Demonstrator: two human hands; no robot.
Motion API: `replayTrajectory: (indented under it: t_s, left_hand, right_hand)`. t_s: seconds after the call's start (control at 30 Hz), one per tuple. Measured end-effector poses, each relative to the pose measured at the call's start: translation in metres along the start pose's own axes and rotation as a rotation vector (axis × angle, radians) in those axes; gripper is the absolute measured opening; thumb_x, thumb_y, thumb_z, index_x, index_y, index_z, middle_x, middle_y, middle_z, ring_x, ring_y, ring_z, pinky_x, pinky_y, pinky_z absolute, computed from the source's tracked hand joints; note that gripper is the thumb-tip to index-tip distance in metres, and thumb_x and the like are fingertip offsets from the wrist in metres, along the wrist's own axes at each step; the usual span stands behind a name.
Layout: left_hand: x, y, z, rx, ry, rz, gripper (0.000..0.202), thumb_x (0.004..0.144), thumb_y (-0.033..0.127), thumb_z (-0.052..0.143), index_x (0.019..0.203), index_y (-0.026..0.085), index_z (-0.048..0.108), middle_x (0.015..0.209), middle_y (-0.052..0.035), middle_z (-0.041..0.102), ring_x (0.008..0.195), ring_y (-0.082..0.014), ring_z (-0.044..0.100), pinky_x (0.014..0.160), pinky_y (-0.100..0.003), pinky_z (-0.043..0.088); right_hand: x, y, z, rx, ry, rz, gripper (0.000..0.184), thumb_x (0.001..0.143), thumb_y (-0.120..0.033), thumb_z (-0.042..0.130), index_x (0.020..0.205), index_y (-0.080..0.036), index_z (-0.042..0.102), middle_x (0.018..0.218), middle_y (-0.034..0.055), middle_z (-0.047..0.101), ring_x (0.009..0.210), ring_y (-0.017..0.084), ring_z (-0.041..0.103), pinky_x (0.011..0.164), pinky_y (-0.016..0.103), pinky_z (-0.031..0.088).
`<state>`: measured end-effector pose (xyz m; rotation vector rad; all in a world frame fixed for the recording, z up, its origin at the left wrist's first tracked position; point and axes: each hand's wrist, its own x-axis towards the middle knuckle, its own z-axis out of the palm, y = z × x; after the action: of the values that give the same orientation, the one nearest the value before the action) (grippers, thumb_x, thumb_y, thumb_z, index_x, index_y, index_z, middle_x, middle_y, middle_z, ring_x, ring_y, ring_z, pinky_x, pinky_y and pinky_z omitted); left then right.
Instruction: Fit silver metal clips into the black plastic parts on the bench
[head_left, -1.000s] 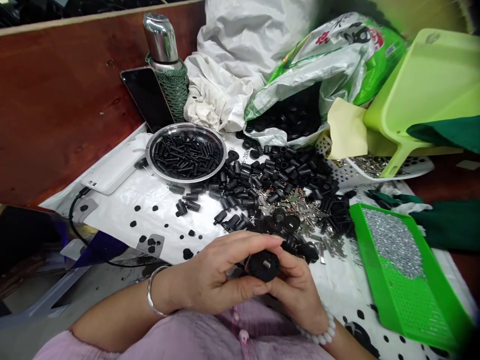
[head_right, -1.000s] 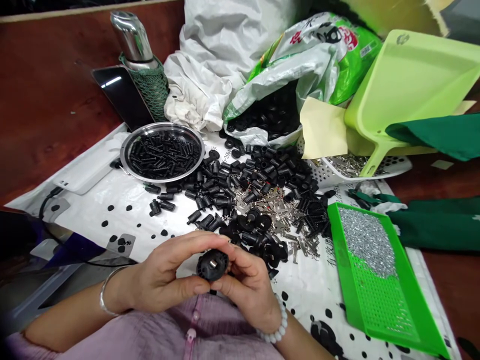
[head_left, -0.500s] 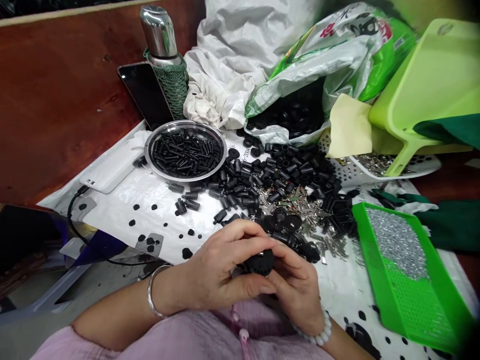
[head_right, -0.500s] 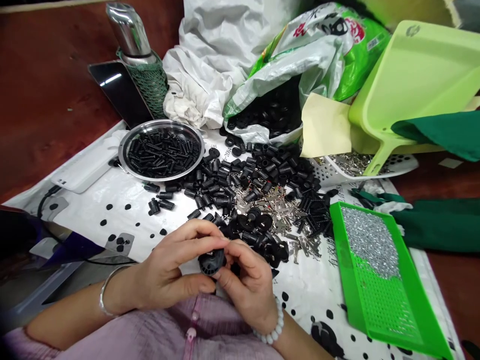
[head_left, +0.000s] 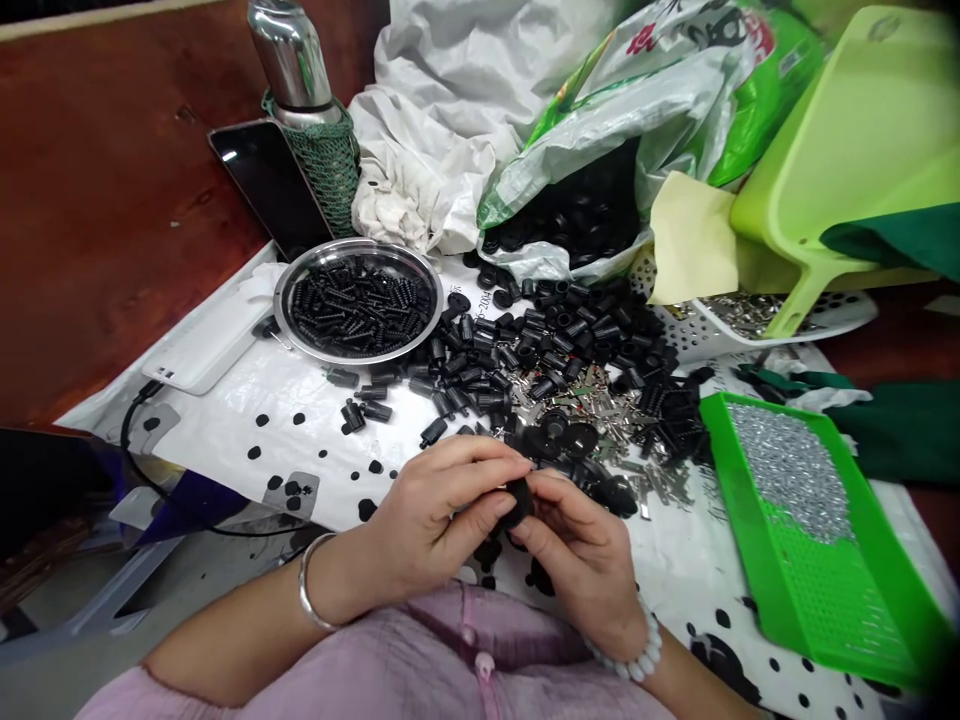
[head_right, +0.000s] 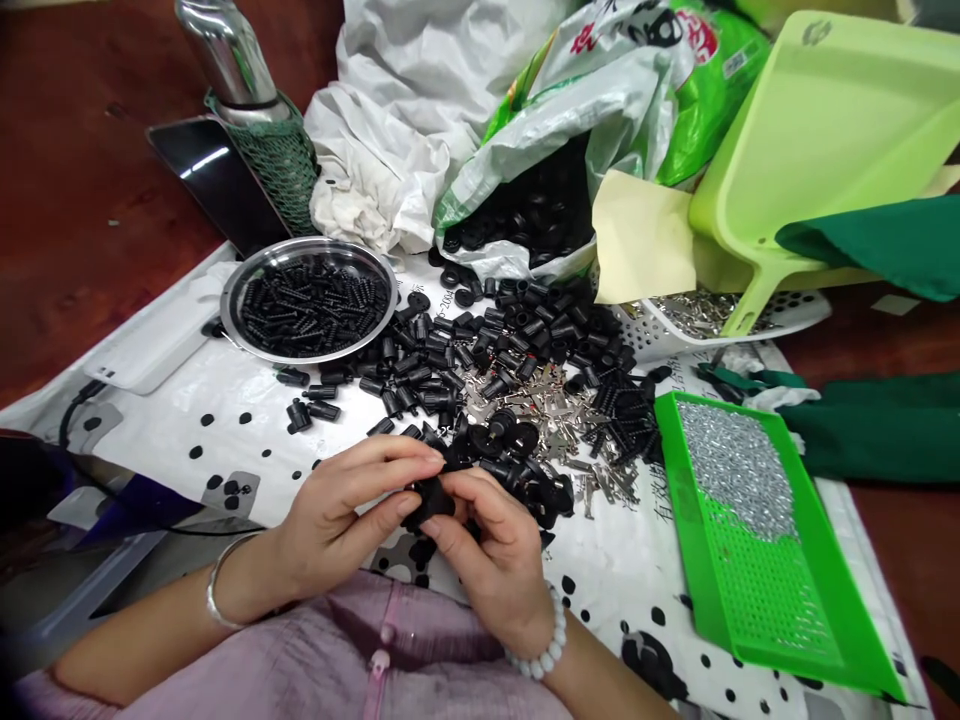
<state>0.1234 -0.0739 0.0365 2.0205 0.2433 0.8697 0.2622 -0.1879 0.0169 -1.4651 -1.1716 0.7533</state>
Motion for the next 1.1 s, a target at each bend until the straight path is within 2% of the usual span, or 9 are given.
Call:
replayTrajectory:
  t_s: [0.1,0.2,0.3,0.43,0.63,0.83,0.93,1.0,1.1]
  left_hand:
    - [-0.002,0.000,-0.002,0.137,0.025,0.075,0.039,0.085,0.008,0.047,0.124,0.017,0.050,0.118,-0.0114,0.059,0.108,-0.0173,0.056,0.092,-0.032,0.048]
    - [-0.004,0.000,-0.004,0.142,-0.010,0.098,0.044,0.086,0.013,0.048,0.130,0.014,0.043,0.129,-0.0146,0.051,0.119,-0.0206,0.050,0.099,-0.034,0.045]
    - [-0.008,-0.006,0.001,0.124,0.008,0.050,0.049,0.087,0.014,0.048,0.134,0.015,0.038,0.135,-0.0132,0.045,0.124,-0.0212,0.044,0.103,-0.035,0.040]
    - [-0.013,-0.019,0.015,0.084,0.146,-0.065,0.047,0.088,0.010,0.044,0.134,0.019,0.039,0.132,-0.0083,0.050,0.120,-0.0175,0.049,0.103,-0.033,0.041]
    - [-0.017,-0.025,0.026,-0.041,0.255,-0.198,0.039,0.090,0.014,0.042,0.129,0.018,0.047,0.127,-0.0069,0.055,0.115,-0.0168,0.054,0.102,-0.031,0.043]
    - [-0.015,-0.024,0.026,-0.239,0.344,-0.345,0.035,0.092,0.021,0.042,0.125,0.017,0.051,0.125,-0.0065,0.057,0.114,-0.0181,0.054,0.102,-0.035,0.042]
    - [-0.015,-0.025,0.026,-0.268,0.366,-0.349,0.034,0.091,0.021,0.043,0.124,0.017,0.051,0.124,-0.0064,0.057,0.113,-0.0177,0.055,0.103,-0.034,0.041]
    - [-0.016,-0.026,0.026,-0.271,0.371,-0.352,0.034,0.091,0.021,0.043,0.125,0.017,0.051,0.124,-0.0063,0.058,0.113,-0.0176,0.055,0.104,-0.034,0.040]
    - [-0.016,-0.027,0.025,-0.262,0.369,-0.358,0.034,0.091,0.022,0.043,0.124,0.017,0.052,0.124,-0.0064,0.058,0.113,-0.0178,0.055,0.103,-0.035,0.041]
  right_hand:
    - [0.004,-0.008,-0.003,-0.116,0.034,-0.089,0.027,0.081,-0.015,0.059,0.106,-0.027,0.057,0.091,0.0009,0.057,0.070,0.011,0.056,0.060,0.023,0.049]
    - [0.011,-0.018,-0.005,-0.272,0.053,-0.221,0.029,0.081,-0.013,0.059,0.107,-0.023,0.056,0.092,0.0030,0.059,0.077,0.013,0.057,0.064,0.024,0.049]
    - [0.019,-0.022,-0.002,-0.440,0.061,-0.331,0.026,0.082,-0.012,0.056,0.107,-0.019,0.055,0.090,0.0051,0.061,0.080,0.014,0.058,0.069,0.026,0.050]
    - [0.028,-0.016,0.006,-0.688,0.083,-0.451,0.024,0.085,-0.016,0.053,0.109,-0.013,0.054,0.091,0.0106,0.063,0.082,0.018,0.060,0.070,0.030,0.051]
    - [0.035,-0.014,0.013,-0.694,0.035,-0.353,0.020,0.091,-0.024,0.043,0.104,-0.014,0.056,0.078,0.0062,0.063,0.070,0.016,0.060,0.063,0.027,0.051]
    - [0.032,-0.024,0.017,-0.842,0.013,-0.270,0.034,0.091,-0.033,0.041,0.115,-0.012,0.051,0.089,0.0123,0.065,0.074,0.020,0.063,0.060,0.029,0.048]
    - [0.035,-0.023,0.017,-0.841,-0.001,-0.227,0.030,0.092,-0.030,0.037,0.101,-0.011,0.058,0.080,0.0117,0.066,0.067,0.019,0.062,0.056,0.027,0.045]
    - [0.038,-0.023,0.016,-0.801,-0.046,-0.197,0.030,0.093,-0.029,0.033,0.088,-0.014,0.058,0.067,0.0074,0.064,0.057,0.016,0.059,0.052,0.025,0.043]
    - [0.039,-0.023,0.015,-0.755,-0.101,-0.180,0.028,0.094,-0.031,0.033,0.093,-0.015,0.057,0.065,0.0038,0.063,0.053,0.013,0.058,0.051,0.023,0.042]
